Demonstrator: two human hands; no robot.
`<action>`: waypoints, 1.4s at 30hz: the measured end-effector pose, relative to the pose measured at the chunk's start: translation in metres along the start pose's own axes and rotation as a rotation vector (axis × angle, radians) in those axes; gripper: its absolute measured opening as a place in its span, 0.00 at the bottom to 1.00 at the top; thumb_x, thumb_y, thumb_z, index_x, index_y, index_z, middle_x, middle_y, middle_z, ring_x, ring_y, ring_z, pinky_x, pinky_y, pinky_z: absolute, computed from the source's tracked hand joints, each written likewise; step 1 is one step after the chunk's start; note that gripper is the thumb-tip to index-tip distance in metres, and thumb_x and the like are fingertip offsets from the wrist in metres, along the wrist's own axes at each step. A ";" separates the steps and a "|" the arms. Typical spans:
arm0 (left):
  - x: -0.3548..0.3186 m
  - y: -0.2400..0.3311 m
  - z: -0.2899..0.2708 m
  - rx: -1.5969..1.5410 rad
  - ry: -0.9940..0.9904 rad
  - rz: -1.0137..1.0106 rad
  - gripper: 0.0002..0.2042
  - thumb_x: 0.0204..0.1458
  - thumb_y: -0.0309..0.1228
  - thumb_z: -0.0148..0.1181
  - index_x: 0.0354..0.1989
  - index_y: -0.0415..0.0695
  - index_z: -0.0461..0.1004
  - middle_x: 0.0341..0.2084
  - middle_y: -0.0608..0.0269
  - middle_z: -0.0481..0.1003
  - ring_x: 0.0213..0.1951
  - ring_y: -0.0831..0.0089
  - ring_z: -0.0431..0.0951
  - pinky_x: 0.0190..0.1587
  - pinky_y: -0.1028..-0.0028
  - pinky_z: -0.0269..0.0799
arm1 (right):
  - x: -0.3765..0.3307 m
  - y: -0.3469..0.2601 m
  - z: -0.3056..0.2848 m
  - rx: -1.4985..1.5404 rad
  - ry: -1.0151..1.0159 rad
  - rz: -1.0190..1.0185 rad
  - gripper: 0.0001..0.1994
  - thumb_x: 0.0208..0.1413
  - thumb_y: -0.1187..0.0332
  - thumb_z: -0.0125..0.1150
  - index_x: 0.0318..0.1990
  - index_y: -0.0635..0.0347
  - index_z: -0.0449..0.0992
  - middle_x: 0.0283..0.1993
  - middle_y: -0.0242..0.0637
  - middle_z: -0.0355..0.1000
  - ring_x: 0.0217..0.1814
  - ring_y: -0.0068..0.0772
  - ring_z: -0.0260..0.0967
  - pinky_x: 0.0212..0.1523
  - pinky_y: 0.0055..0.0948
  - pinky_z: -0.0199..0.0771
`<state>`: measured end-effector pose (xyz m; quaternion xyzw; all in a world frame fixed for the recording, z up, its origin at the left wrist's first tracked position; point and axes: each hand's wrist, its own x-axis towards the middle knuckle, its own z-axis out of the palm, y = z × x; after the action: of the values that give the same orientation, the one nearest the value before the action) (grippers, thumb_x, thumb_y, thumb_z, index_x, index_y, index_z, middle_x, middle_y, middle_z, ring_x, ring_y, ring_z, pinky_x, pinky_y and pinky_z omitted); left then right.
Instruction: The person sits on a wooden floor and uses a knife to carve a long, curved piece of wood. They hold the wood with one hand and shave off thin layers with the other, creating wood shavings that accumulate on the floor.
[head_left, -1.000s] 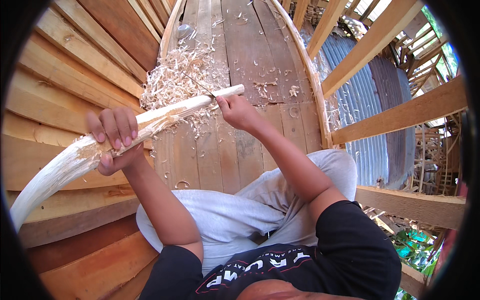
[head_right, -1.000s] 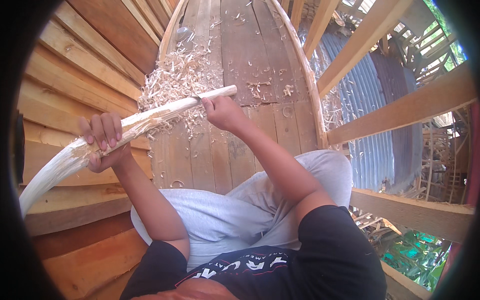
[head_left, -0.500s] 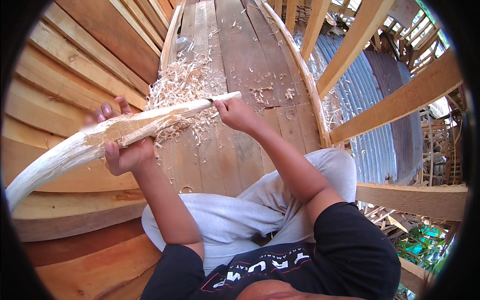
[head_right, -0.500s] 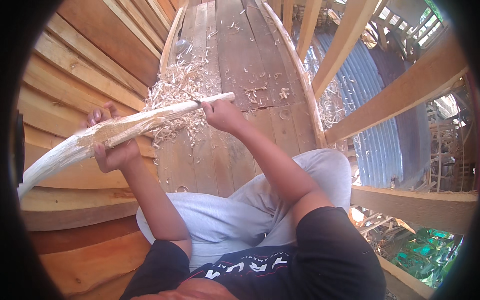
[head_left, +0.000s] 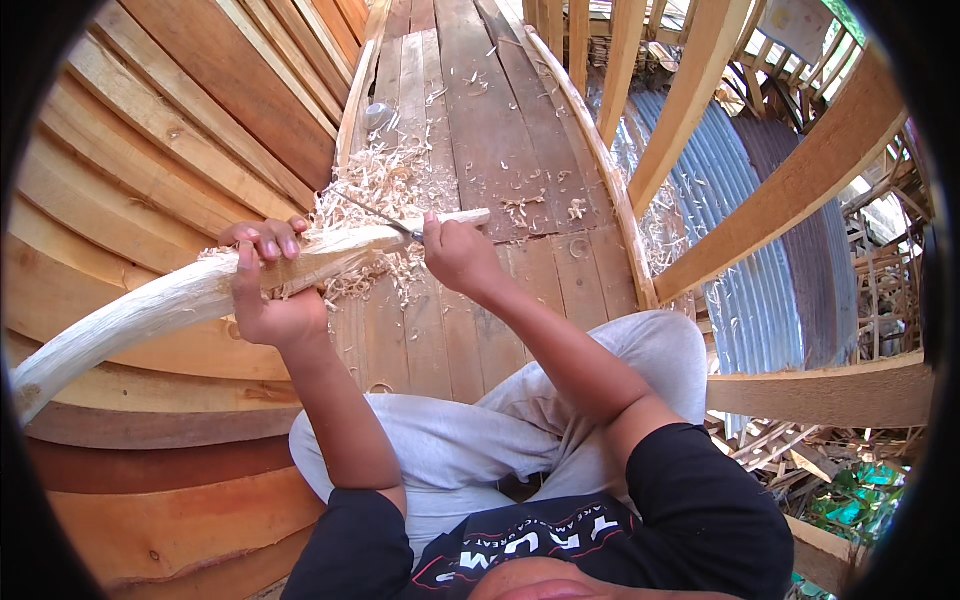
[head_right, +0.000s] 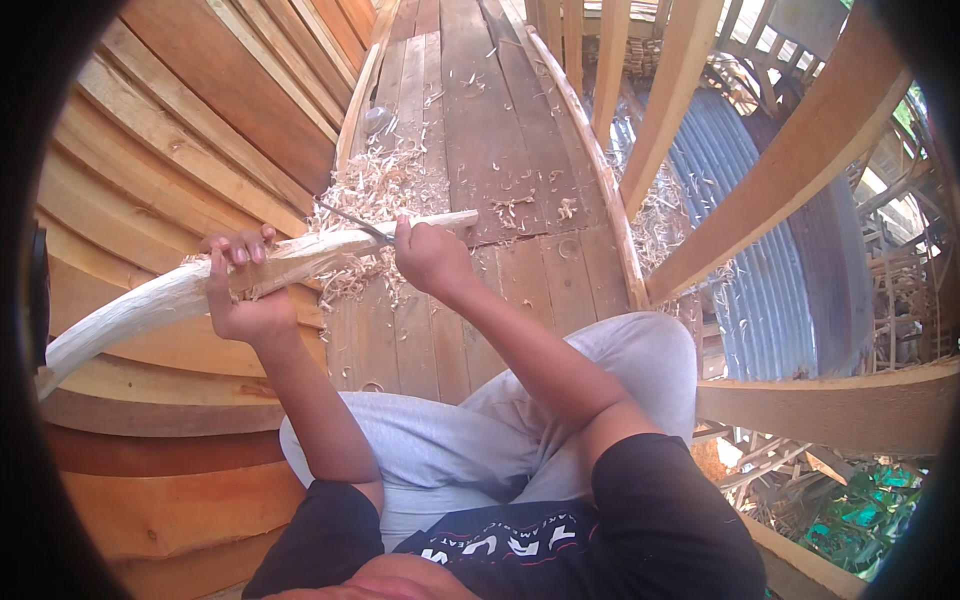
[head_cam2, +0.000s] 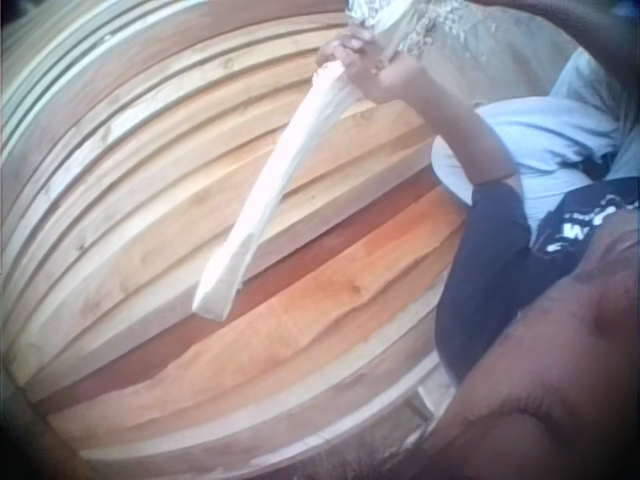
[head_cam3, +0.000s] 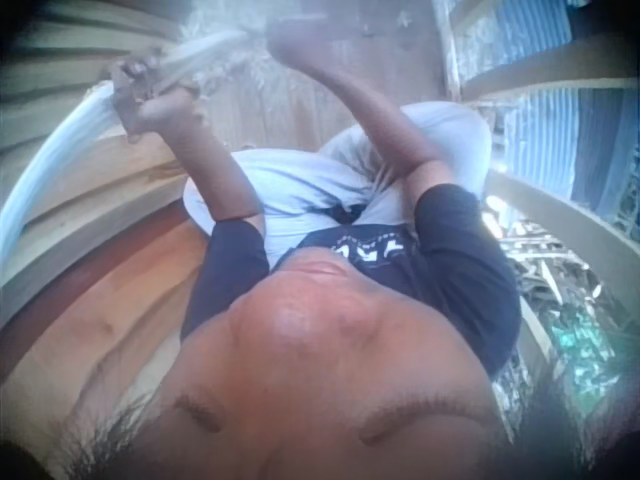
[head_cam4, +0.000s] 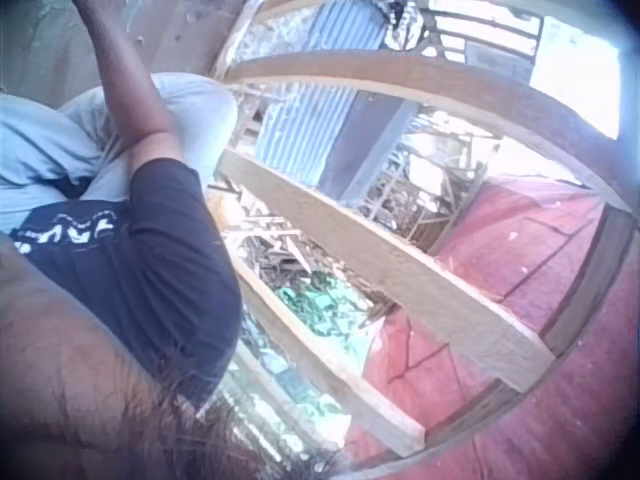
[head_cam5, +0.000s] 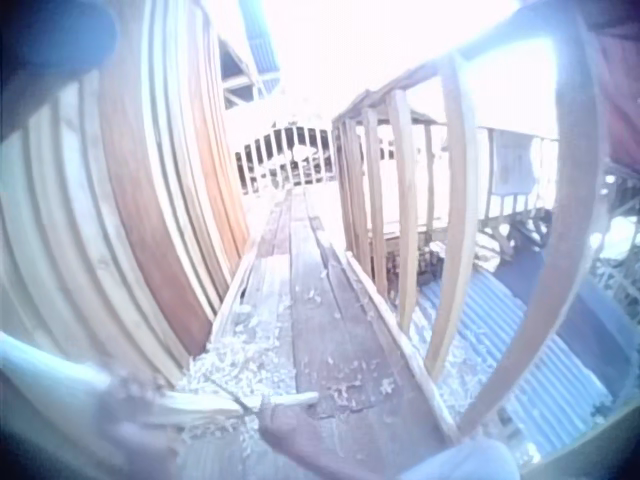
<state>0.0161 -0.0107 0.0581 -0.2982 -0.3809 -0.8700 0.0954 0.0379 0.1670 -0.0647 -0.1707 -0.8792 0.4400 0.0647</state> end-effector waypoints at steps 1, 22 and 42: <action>-0.001 -0.001 0.010 0.013 0.055 0.013 0.05 0.48 0.29 0.53 0.32 0.44 0.66 0.21 0.67 0.63 0.26 0.73 0.65 0.42 0.65 0.63 | 0.003 0.011 0.009 0.003 0.047 0.004 0.30 0.62 0.53 0.29 0.31 0.69 0.77 0.36 0.60 0.74 0.42 0.63 0.71 0.47 0.53 0.67; 0.013 0.001 -0.032 0.005 0.115 0.023 0.08 0.36 0.25 0.49 0.28 0.47 0.62 0.21 0.66 0.59 0.26 0.74 0.61 0.41 0.67 0.60 | 0.022 0.057 0.040 -0.111 0.244 0.053 0.26 0.60 0.57 0.34 0.27 0.67 0.77 0.32 0.59 0.73 0.36 0.62 0.72 0.40 0.53 0.72; 0.007 0.001 -0.016 0.053 0.047 0.054 0.07 0.37 0.26 0.49 0.28 0.47 0.64 0.20 0.67 0.59 0.25 0.75 0.61 0.39 0.67 0.60 | 0.005 0.001 0.009 -0.072 -0.020 0.116 0.27 0.60 0.55 0.35 0.30 0.68 0.77 0.36 0.60 0.73 0.42 0.62 0.71 0.46 0.52 0.69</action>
<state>0.0037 -0.0221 0.0544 -0.2851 -0.3933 -0.8635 0.1356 0.0312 0.1620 -0.0712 -0.2192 -0.8836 0.4130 0.0242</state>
